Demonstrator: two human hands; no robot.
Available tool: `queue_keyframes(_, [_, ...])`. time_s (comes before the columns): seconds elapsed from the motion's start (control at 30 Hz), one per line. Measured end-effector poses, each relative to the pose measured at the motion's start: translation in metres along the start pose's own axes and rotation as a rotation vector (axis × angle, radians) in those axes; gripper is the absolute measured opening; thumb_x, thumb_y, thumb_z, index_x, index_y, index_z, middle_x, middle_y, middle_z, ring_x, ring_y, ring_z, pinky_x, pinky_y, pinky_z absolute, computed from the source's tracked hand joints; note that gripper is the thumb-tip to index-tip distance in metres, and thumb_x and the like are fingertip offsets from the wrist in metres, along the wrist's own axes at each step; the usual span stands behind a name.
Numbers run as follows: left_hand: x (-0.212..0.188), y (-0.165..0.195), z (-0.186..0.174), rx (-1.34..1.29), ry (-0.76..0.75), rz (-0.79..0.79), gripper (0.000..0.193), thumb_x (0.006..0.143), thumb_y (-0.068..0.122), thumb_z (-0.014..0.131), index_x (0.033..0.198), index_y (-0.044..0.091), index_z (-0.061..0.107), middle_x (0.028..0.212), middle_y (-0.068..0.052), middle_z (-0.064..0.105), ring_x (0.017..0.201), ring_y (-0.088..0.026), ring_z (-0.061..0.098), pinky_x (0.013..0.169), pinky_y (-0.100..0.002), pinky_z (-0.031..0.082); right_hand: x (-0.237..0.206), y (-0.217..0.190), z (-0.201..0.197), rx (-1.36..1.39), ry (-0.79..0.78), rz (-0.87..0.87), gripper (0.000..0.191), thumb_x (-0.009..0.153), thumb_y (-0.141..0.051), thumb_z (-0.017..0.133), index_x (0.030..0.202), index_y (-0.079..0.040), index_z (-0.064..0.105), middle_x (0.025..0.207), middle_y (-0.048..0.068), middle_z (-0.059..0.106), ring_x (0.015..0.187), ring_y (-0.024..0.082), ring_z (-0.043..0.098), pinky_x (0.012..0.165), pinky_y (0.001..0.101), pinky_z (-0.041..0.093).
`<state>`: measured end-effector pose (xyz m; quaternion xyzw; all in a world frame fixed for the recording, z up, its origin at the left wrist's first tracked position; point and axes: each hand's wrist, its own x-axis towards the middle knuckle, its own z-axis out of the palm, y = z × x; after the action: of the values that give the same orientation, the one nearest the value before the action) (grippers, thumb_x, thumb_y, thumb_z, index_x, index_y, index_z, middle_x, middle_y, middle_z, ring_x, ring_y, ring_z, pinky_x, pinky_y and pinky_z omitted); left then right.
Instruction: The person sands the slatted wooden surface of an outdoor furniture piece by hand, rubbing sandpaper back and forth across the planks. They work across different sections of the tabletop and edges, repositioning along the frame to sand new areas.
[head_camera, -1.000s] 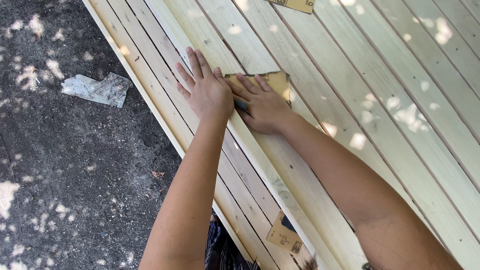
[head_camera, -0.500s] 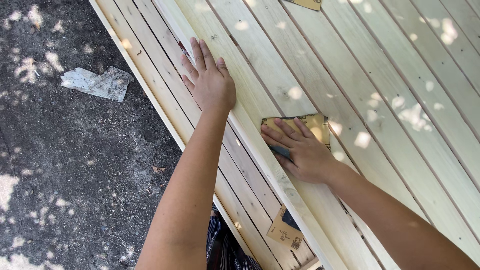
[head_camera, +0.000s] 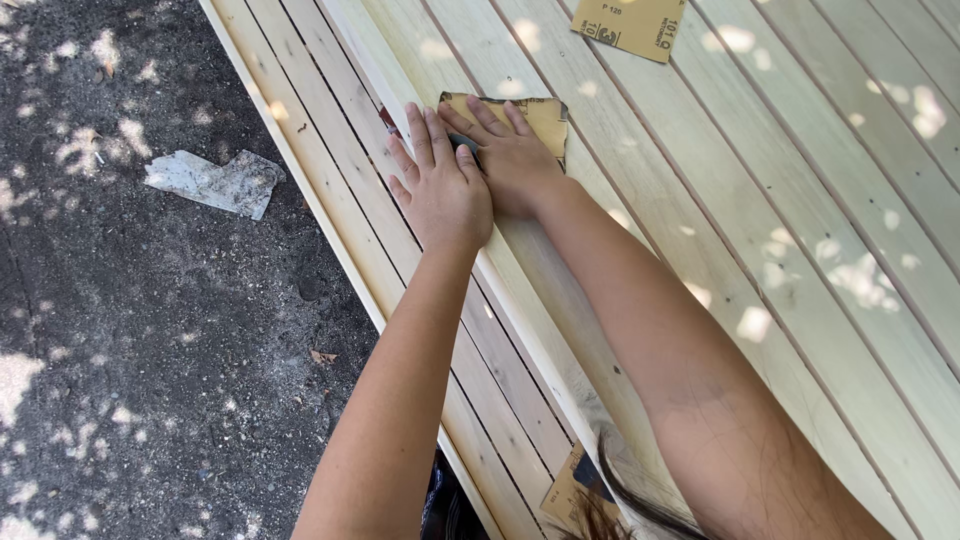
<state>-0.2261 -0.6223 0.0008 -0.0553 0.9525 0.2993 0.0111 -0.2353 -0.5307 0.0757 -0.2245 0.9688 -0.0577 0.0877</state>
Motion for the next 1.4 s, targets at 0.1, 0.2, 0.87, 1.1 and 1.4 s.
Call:
queue_keyframes(0.1, [-0.004, 0.001, -0.003, 0.019, 0.001, 0.02, 0.063, 0.109, 0.038, 0.028, 0.167, 0.018, 0.012, 0.175, 0.004, 0.0, 0.161, -0.033, 0.003, 0.127, -0.057, 0.011, -0.075, -0.004, 0.017, 0.028, 0.013, -0.014, 0.055, 0.107, -0.033, 0.042, 0.16, -0.027, 0.032, 0.172, -0.008, 0.018, 0.161, 0.02, 0.012, 0.129, 0.0512, 0.006])
queue_keyframes(0.2, [-0.005, 0.003, -0.006, 0.109, -0.035, 0.021, 0.064, 0.11, 0.039, 0.026, 0.167, 0.016, 0.009, 0.174, 0.002, -0.001, 0.16, -0.035, 0.0, 0.126, -0.059, 0.007, -0.166, -0.005, 0.042, 0.109, -0.005, -0.048, 0.062, 0.099, -0.033, 0.046, 0.16, -0.028, 0.032, 0.169, -0.009, 0.022, 0.156, 0.023, 0.016, 0.125, 0.0522, 0.007])
queue_keyframes(0.87, [0.004, 0.001, -0.001, 0.058, -0.008, 0.025, 0.065, 0.109, 0.043, 0.028, 0.167, 0.017, 0.012, 0.175, 0.003, 0.001, 0.161, -0.034, 0.001, 0.127, -0.058, 0.006, -0.026, -0.003, 0.005, 0.018, -0.006, 0.011, 0.067, 0.102, -0.039, 0.044, 0.164, -0.025, 0.022, 0.172, -0.007, 0.013, 0.159, 0.021, 0.006, 0.127, 0.0523, 0.004])
queue_keyframes(1.1, [0.003, 0.001, 0.0, 0.084, 0.007, 0.073, 0.067, 0.11, 0.044, 0.026, 0.167, 0.012, 0.011, 0.174, -0.001, 0.0, 0.16, -0.036, -0.002, 0.127, -0.058, 0.004, -0.189, -0.009, 0.042, 0.04, -0.06, 0.001, 0.059, 0.102, -0.039, 0.043, 0.159, -0.033, 0.03, 0.169, -0.011, 0.02, 0.155, 0.019, 0.012, 0.125, 0.051, 0.007])
queue_keyframes(1.4, [0.013, 0.003, -0.005, 0.113, -0.059, 0.059, 0.07, 0.106, 0.047, 0.028, 0.163, 0.009, 0.013, 0.173, -0.005, 0.001, 0.157, -0.035, -0.006, 0.124, -0.058, 0.002, -0.003, 0.018, 0.017, -0.006, 0.027, 0.199, 0.065, 0.103, -0.047, 0.034, 0.164, -0.03, 0.018, 0.172, 0.0, 0.007, 0.157, 0.026, 0.005, 0.125, 0.0526, 0.001])
